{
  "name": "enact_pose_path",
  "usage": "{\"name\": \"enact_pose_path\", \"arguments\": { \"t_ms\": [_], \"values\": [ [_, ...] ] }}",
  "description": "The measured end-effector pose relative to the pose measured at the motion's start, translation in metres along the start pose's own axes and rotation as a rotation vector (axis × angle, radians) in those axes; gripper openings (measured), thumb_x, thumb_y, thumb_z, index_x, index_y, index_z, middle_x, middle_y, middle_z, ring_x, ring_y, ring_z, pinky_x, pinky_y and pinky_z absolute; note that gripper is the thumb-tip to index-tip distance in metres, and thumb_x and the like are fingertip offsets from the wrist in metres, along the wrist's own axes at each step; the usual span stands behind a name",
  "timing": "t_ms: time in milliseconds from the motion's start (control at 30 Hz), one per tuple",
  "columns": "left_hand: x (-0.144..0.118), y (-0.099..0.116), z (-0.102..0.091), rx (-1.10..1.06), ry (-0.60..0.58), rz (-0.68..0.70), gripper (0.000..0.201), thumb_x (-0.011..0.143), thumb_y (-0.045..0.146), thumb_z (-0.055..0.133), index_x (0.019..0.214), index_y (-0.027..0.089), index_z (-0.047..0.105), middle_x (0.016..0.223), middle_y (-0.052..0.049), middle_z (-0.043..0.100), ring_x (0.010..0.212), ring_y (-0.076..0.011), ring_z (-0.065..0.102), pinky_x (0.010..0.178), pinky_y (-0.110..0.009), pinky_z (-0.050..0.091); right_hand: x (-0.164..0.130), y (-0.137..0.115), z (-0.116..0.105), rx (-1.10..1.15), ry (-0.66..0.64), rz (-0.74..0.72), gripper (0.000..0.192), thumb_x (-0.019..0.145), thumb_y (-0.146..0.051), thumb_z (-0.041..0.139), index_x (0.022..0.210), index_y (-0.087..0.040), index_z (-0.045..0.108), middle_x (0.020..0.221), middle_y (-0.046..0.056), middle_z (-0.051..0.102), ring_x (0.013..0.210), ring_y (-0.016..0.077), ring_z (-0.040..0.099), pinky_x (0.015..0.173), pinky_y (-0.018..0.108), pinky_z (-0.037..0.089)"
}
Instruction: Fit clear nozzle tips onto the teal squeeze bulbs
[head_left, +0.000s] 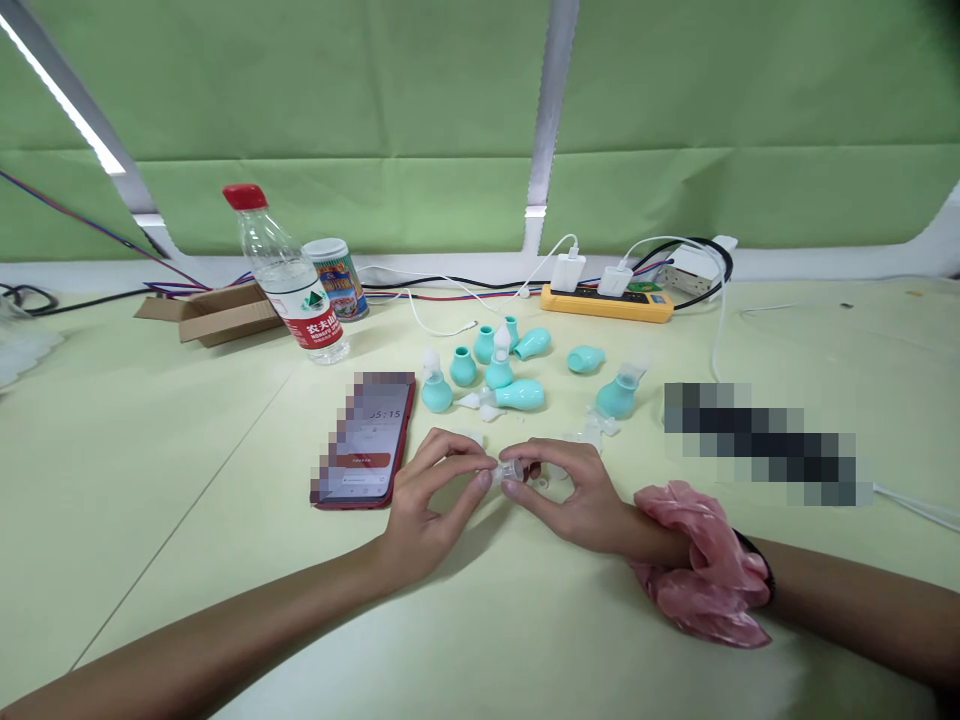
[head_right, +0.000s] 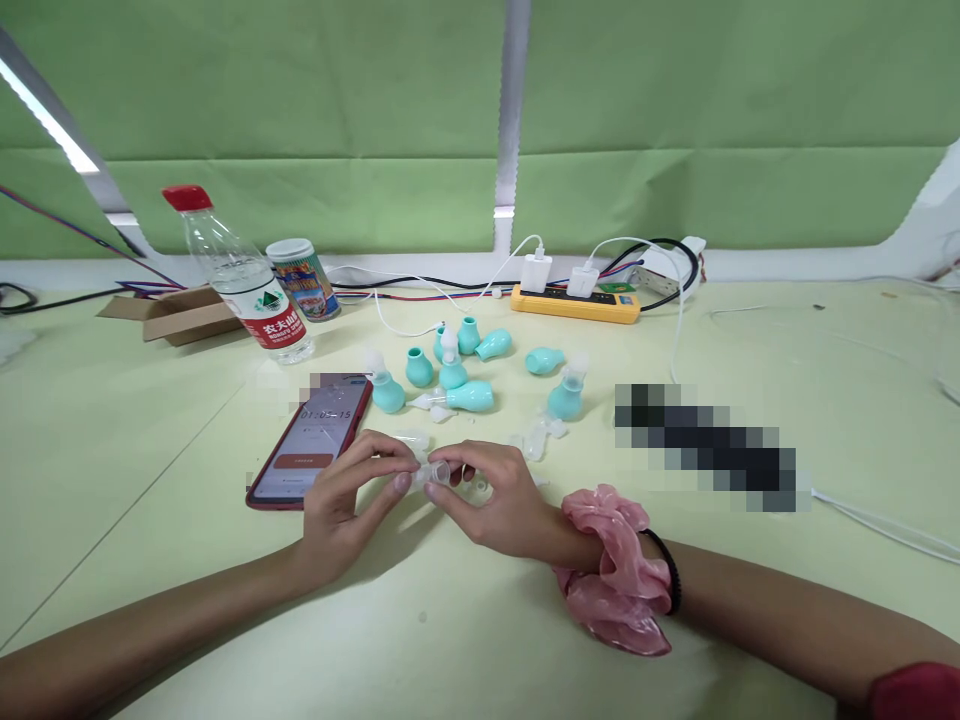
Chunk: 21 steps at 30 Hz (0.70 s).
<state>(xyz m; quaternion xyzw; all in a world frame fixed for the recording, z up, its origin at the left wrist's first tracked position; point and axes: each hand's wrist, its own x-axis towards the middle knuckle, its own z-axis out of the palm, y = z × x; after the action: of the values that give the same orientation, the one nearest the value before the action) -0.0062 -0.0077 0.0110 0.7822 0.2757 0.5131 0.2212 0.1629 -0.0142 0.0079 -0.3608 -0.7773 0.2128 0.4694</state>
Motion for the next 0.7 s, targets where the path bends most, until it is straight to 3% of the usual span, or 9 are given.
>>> {"name": "enact_pose_path", "arguments": {
  "t_ms": [167, 400, 567, 700],
  "values": [
    [-0.0031, -0.0014, -0.0009, 0.14, 0.019, 0.086, 0.024, 0.072, 0.004, 0.056, 0.092, 0.016, 0.06, 0.082, -0.006, 0.054, 0.077, -0.0168, 0.05, 0.067, -0.033, 0.041, 0.0003, -0.0006, 0.0004, 0.017, 0.047, 0.016, 0.014, 0.07, -0.018, 0.059, 0.084, -0.015, 0.059, 0.07, 0.002, 0.063, 0.056, 0.0084, 0.053, 0.055, 0.02, 0.046],
    [-0.0075, -0.0042, -0.0007, 0.498, -0.031, 0.242, 0.031, 0.066, 0.001, 0.056, 0.093, 0.017, 0.055, 0.087, -0.009, 0.056, 0.081, -0.0218, 0.047, 0.066, -0.04, 0.037, 0.0003, 0.001, 0.0006, -0.005, 0.06, 0.027, 0.011, 0.071, -0.019, 0.06, 0.08, -0.013, 0.059, 0.063, 0.002, 0.061, 0.053, 0.0087, 0.052, 0.053, 0.02, 0.046],
    [-0.0071, -0.0051, 0.0015, 0.372, -0.072, 0.306, 0.029, 0.065, -0.003, 0.05, 0.09, 0.012, 0.051, 0.084, -0.011, 0.053, 0.078, -0.0195, 0.046, 0.063, -0.036, 0.042, -0.0012, 0.0014, 0.0022, 0.005, 0.002, -0.078, 0.011, 0.072, -0.017, 0.059, 0.083, -0.014, 0.057, 0.07, 0.004, 0.063, 0.057, 0.0092, 0.054, 0.056, 0.021, 0.047],
    [-0.0023, -0.0003, -0.0001, 0.174, -0.087, 0.203, 0.024, 0.069, 0.0, 0.051, 0.089, 0.013, 0.053, 0.086, -0.011, 0.053, 0.08, -0.0191, 0.049, 0.065, -0.035, 0.044, -0.0006, 0.0013, 0.0023, 0.015, 0.038, -0.08, 0.011, 0.071, -0.015, 0.059, 0.082, -0.015, 0.057, 0.072, 0.004, 0.063, 0.057, 0.0085, 0.054, 0.056, 0.021, 0.047]
  ]
}}
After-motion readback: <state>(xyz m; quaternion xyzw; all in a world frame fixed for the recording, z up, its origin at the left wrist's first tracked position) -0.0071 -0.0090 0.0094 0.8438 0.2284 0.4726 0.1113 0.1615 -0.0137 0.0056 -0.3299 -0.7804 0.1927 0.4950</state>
